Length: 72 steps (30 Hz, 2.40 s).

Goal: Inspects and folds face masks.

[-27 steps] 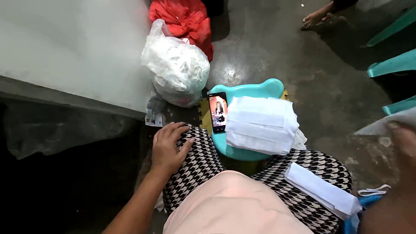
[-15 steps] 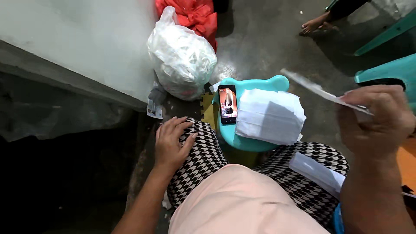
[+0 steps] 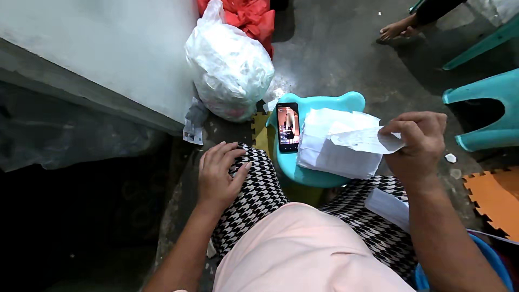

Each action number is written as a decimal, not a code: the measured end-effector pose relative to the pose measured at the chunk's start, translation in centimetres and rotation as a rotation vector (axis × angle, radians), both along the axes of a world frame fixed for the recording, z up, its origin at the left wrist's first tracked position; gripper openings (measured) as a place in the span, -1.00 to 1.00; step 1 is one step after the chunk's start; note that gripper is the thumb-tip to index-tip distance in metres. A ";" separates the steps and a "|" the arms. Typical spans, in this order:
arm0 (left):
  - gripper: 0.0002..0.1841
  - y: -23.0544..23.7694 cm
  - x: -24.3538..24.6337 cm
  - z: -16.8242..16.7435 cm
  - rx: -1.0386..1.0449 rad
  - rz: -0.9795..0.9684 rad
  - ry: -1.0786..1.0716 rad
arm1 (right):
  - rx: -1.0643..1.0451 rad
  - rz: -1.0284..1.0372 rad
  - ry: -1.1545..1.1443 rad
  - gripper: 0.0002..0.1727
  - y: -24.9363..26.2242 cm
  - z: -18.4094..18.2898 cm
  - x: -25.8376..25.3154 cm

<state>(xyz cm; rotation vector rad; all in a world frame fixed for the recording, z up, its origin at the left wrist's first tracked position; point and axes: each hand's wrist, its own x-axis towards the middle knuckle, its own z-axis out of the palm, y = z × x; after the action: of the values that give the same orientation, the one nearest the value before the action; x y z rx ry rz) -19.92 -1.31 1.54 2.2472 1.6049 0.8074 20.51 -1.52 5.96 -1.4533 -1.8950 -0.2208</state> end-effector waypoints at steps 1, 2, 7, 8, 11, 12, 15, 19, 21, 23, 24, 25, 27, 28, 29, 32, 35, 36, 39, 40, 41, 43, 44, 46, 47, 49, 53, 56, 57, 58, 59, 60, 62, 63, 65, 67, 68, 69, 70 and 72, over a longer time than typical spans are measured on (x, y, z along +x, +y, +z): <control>-0.59 0.0 0.1 0.0 -0.004 -0.001 0.003 | -0.021 -0.036 -0.011 -0.92 0.2 0.4 0.0; -0.59 0.1 0.2 0.1 -0.008 -0.001 0.003 | -0.059 -0.074 -0.020 -0.89 0.5 0.9 -0.1; -0.59 0.1 0.3 -0.1 -0.016 0.005 0.010 | -0.185 -0.140 0.123 -0.80 2.4 3.1 0.1; -0.59 0.1 0.3 -0.1 -0.013 0.006 0.011 | -0.185 -0.132 0.169 -0.79 2.7 3.2 0.3; -0.59 0.1 0.3 -0.1 -0.008 0.012 0.019 | -0.165 -0.136 0.267 -0.77 3.2 3.5 0.3; -0.60 0.1 0.2 -0.1 -0.010 0.013 0.019 | -0.149 -0.137 0.280 -0.76 3.4 3.3 0.4; -0.60 0.2 0.1 -0.2 -0.007 0.015 0.014 | -0.127 -0.121 0.304 -0.74 3.9 2.2 0.6; -0.61 0.2 0.2 -0.2 -0.006 0.009 0.003 | -0.113 -0.142 0.279 -0.76 4.3 1.7 0.3; -0.61 0.2 0.3 -0.1 -0.005 0.006 0.001 | -0.104 -0.151 0.244 -0.77 4.3 1.5 0.2; -0.61 0.3 0.3 -0.1 -0.012 0.008 0.003 | -0.108 -0.158 0.191 -0.78 3.9 1.4 -0.1; -0.61 0.3 0.3 -0.1 -0.014 0.009 0.003 | -0.123 -0.162 0.156 -0.78 3.6 1.1 -0.2; -0.61 0.3 0.3 -0.2 -0.014 0.010 0.004 | -0.147 -0.166 0.123 -0.78 3.2 0.8 -0.4; -0.60 0.3 0.3 -0.1 -0.009 0.008 0.009 | -0.232 -0.169 0.067 -0.77 2.2 0.4 -0.9; -0.60 0.3 0.2 0.0 -0.006 0.003 0.013 | -0.296 -0.173 0.047 -0.74 1.5 0.3 -1.2; -0.59 0.3 0.2 0.0 -0.004 -0.001 0.014 | -0.340 -0.170 0.024 -0.72 0.9 -0.1 -1.3; -0.59 0.2 0.3 0.1 -0.005 -0.002 0.010 | -0.382 -0.138 -0.020 -0.77 -0.5 -1.7 -1.2; -0.59 0.3 0.3 0.0 -0.002 -0.003 0.011 | -0.445 -0.136 -0.046 -0.76 -1.7 -2.4 -1.0; -0.59 0.3 0.4 0.0 -0.001 -0.004 0.014 | -0.454 -0.126 -0.060 -0.76 -2.0 -2.5 -0.9; -0.59 0.3 0.5 0.1 -0.004 -0.002 0.024 | -0.471 -0.084 -0.090 -0.76 -2.6 -2.9 -0.6; -0.59 0.3 0.5 0.1 -0.006 -0.001 0.024 | -0.479 -0.077 -0.095 -0.77 -2.7 -2.9 -0.5; -0.59 0.3 0.5 0.1 -0.004 0.001 0.022 | -0.483 -0.074 -0.096 -0.76 -2.8 -3.0 -0.5; -0.59 0.3 0.5 0.0 -0.005 0.003 0.024 | -0.484 -0.066 -0.100 -0.77 -2.9 -3.1 -0.4; -0.59 0.3 0.5 0.1 -0.006 0.003 0.023 | -0.484 -0.057 -0.103 -0.76 -3.0 -3.2 -0.3; -0.59 0.2 0.5 0.1 -0.006 0.003 0.023 | -0.509 -0.042 -0.102 -0.72 -3.0 -3.2 -0.2; -0.59 0.2 0.4 0.1 -0.007 0.003 0.022 | -0.526 -0.036 -0.103 -0.69 -3.1 -3.2 -0.2; -0.59 0.2 0.4 0.1 -0.005 0.004 0.022 | -0.543 -0.025 -0.118 -0.64 -3.2 -3.0 0.0; -0.59 0.3 0.4 0.1 -0.007 -0.001 0.024 | -0.501 -0.050 -0.101 -0.66 -3.0 -1.9 0.4; -0.59 0.4 0.4 0.1 -0.007 -0.010 0.026 | -0.395 -0.087 -0.082 -0.69 -1.7 -0.7 -0.1; -0.59 0.4 0.5 0.2 -0.011 -0.013 0.026 | -0.390 -0.086 -0.083 -0.64 -0.9 -0.5 -0.5; -0.58 0.4 0.5 0.3 -0.013 -0.016 0.027 | -0.416 -0.087 -0.092 -0.53 -0.1 -0.6 -1.0; -0.57 0.5 0.5 0.3 -0.019 -0.019 0.030 | -0.472 -0.081 -0.101 -0.41 0.8 -0.9 -1.4; -0.57 0.5 0.6 0.3 -0.024 -0.019 0.032 | -0.544 -0.062 -0.119 -0.32 1.7 -1.5 -1.7; -0.57 0.4 0.6 0.3 -0.028 -0.011 0.025 | -0.658 -0.009 -0.164 -0.32 2.9 -3.2 -2.2; -0.57 0.4 0.5 0.2 -0.026 -0.006 0.023 | -0.688 0.005 -0.190 -0.34 3.2 -4.0 -2.4; -0.58 0.3 0.3 0.1 -0.018 0.002 0.019 | -0.675 0.009 -0.216 -0.37 3.5 -4.6 -2.5; -0.59 0.2 0.2 0.1 -0.010 0.006 0.016 | -0.665 0.005 -0.194 -0.42 3.7 -4.4 -2.4; -0.59 0.2 0.1 0.1 -0.011 0.007 0.017 | -0.664 0.000 -0.179 -0.44 3.9 -4.2 -2.4; -0.59 0.3 0.1 0.1 -0.014 0.008 0.018 | -0.658 -0.006 -0.169 -0.45 4.1 -4.0 -2.3; -0.59 0.3 0.2 0.1 -0.018 0.007 0.017 | -0.654 -0.014 -0.167 -0.46 4.3 -3.9 -2.3; -0.60 0.4 0.3 0.1 -0.023 0.002 0.010 | -0.657 -0.031 -0.183 -0.49 4.9 -3.7 -2.4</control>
<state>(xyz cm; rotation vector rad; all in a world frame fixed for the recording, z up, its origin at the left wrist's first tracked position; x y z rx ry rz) -19.64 -0.89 1.64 2.2379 1.6125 0.7759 18.08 3.41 2.24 -1.9372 -2.2119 0.2972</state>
